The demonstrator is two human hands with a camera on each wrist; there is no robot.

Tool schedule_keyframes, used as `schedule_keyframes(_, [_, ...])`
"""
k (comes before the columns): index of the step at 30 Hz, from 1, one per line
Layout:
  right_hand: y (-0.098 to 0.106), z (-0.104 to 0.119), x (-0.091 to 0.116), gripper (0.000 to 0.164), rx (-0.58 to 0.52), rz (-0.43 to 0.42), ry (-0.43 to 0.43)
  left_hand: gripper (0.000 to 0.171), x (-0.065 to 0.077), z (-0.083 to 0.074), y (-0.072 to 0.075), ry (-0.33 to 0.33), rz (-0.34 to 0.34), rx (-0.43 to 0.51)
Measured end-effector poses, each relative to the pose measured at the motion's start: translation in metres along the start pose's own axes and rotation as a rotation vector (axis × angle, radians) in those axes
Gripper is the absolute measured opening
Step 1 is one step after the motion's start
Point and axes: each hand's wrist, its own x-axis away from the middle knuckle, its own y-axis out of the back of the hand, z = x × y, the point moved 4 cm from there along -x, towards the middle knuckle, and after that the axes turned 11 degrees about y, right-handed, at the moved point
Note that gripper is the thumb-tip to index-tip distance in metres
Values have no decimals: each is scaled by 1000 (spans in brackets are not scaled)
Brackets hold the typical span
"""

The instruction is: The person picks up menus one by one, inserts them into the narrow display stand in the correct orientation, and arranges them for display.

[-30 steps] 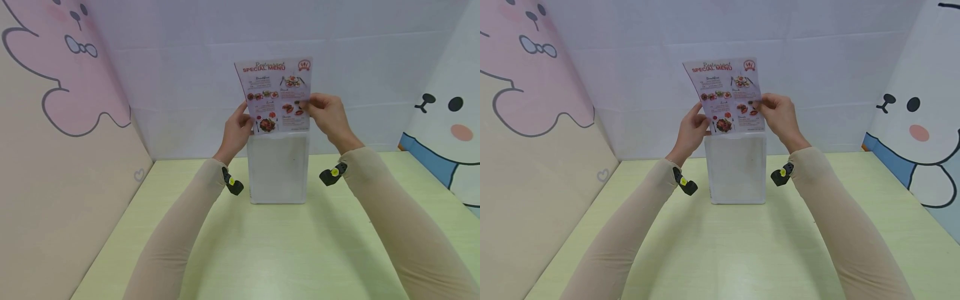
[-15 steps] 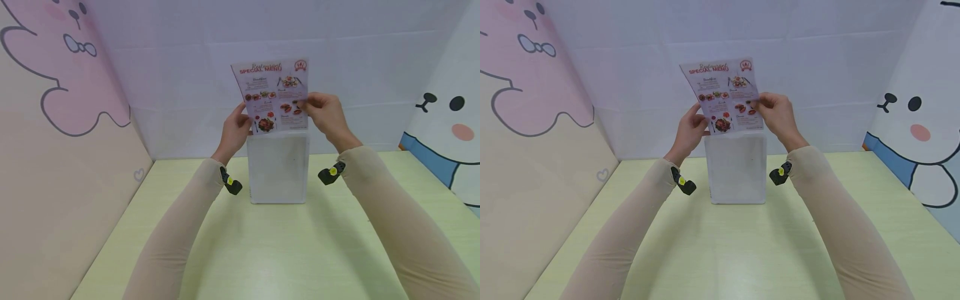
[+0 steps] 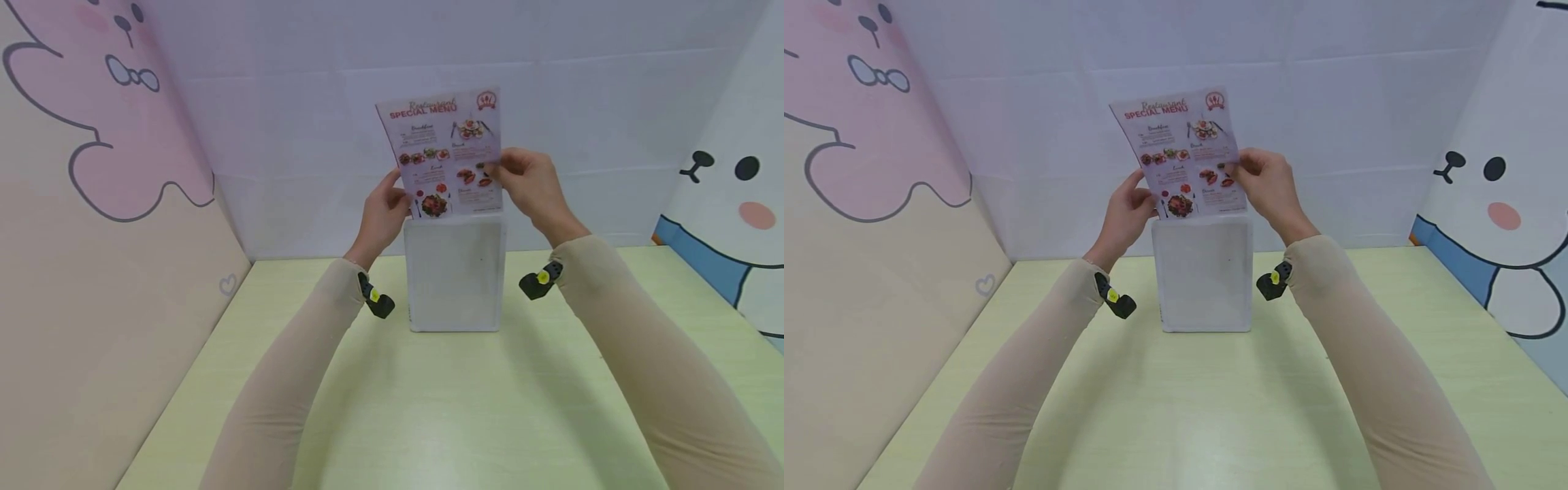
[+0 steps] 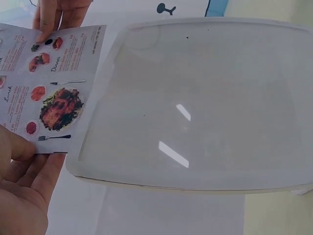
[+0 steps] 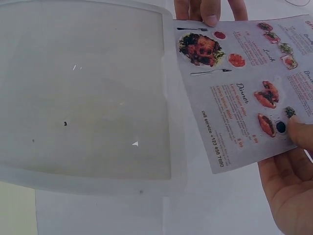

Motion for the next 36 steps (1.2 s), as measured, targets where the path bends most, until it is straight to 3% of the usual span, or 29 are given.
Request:
schedule_keyframes(13, [-4,-3,0,34,28,25,-18,52,1,7,-1,29,0,26])
schedule_keyframes(26, [-6,-11,2,36,21,45,-43,33,0,12,-4,110,10,54])
schedule_keyframes(36, [-6,-16,3,36,37,47,-45,31,1,12,-4,110,-1,43])
